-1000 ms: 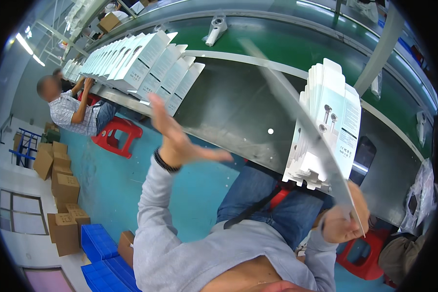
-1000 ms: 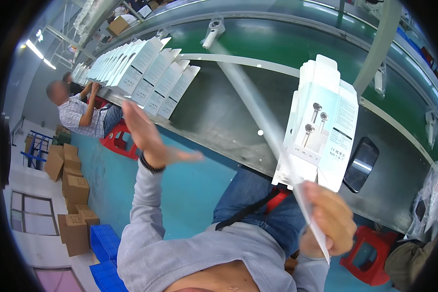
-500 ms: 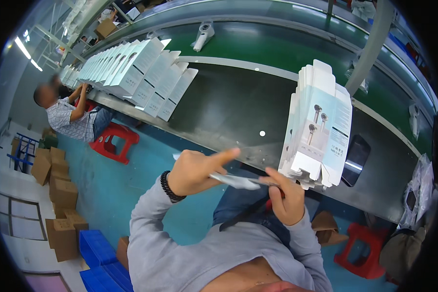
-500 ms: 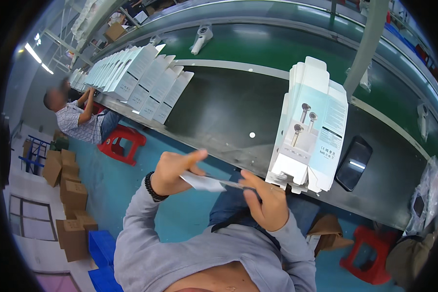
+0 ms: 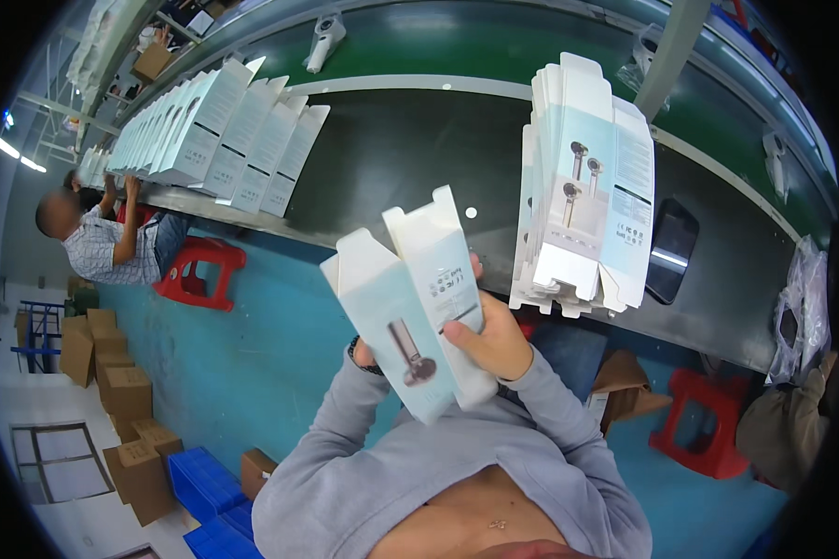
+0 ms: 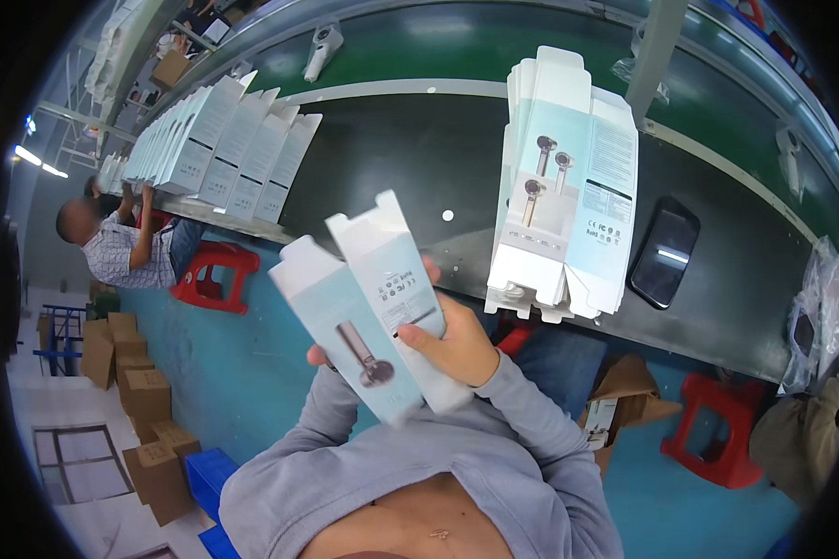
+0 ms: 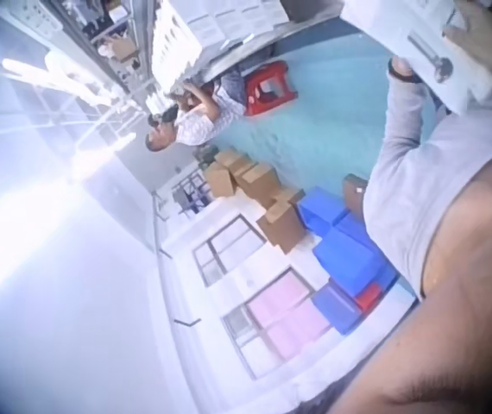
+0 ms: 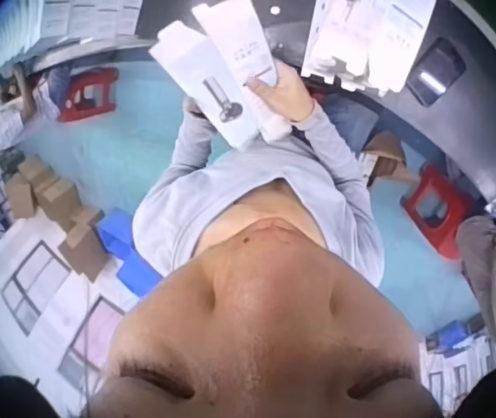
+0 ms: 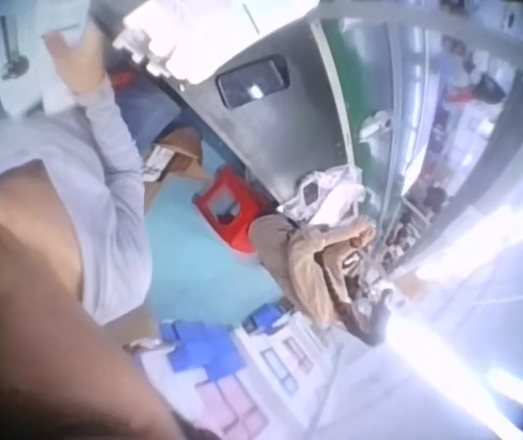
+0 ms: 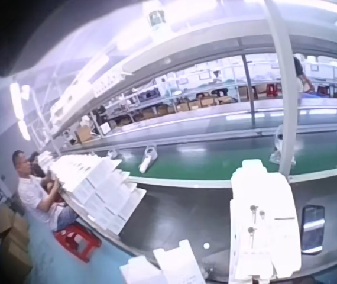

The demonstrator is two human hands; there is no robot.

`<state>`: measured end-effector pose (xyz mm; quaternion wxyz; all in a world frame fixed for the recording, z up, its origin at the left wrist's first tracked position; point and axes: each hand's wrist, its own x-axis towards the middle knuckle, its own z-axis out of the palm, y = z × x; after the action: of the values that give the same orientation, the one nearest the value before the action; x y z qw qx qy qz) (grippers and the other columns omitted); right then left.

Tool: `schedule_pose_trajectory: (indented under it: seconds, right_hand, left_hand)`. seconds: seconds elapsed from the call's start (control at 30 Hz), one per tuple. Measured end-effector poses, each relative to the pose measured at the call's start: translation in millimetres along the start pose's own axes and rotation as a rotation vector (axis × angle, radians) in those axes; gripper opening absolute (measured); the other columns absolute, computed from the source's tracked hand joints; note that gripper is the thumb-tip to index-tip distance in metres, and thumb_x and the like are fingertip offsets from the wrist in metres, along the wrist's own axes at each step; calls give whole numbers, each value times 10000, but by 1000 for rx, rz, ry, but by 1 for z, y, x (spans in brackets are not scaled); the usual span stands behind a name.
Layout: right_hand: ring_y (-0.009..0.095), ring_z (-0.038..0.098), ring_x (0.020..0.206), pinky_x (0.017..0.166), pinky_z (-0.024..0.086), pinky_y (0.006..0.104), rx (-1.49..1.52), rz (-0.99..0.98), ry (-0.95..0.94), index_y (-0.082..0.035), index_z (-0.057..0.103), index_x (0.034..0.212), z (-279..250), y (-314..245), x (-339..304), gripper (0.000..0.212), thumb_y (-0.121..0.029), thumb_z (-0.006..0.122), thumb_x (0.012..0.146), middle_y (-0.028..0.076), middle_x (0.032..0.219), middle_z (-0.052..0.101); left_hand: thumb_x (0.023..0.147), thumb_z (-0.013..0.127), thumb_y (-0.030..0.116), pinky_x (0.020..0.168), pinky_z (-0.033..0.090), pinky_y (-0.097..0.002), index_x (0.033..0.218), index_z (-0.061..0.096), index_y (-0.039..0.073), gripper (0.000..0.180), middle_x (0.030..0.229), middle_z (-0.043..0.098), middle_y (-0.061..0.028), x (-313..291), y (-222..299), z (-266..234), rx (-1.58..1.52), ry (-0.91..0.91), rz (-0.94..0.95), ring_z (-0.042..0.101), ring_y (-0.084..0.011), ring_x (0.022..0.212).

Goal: Packing earphone product boxes into outer paper sleeves on a factory assembly line.

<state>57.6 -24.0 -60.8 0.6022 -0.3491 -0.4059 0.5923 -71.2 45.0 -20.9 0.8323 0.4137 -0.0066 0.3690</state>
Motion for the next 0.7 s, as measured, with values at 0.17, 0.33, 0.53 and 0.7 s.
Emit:
schedule_pose_trajectory:
  seconds: [0.17,0.33,0.53,0.7]
  right_hand:
    - [283,339,1265,1040,252,405,-37,-230,87,-25,128,1386,-6,-8,0,946,-413,706,746,191,1345,339]
    - [255,342,1252,1025,270,370,-104,-336,133,-7,86,1404,13,-4,4,1041,-384,755,701,148,1350,331]
    - [229,410,1174,959,345,344,-75,-252,176,-10,204,1378,6,1,0,861,-316,717,758,132,1299,377]
    - [230,448,1066,911,364,336,-618,-532,143,-6,329,1325,-2,2,5,751,-403,665,783,154,1209,398]
  left_hand:
    - [649,763,367,993,353,-424,1379,183,-1,1003,1381,299,-212,-14,11,-5,566,238,46,371,-310,1249]
    - [642,763,221,1029,228,-487,1410,107,34,1027,1427,167,-266,-15,4,0,1434,148,115,155,-425,1323]
    - [711,668,418,1013,-46,-609,1418,180,86,920,1286,483,-127,-13,11,-2,1520,-156,301,64,-464,1339]
    - [831,594,357,1003,120,-624,1255,452,40,548,1149,559,-107,-3,24,-4,1637,-199,46,341,-457,1244]
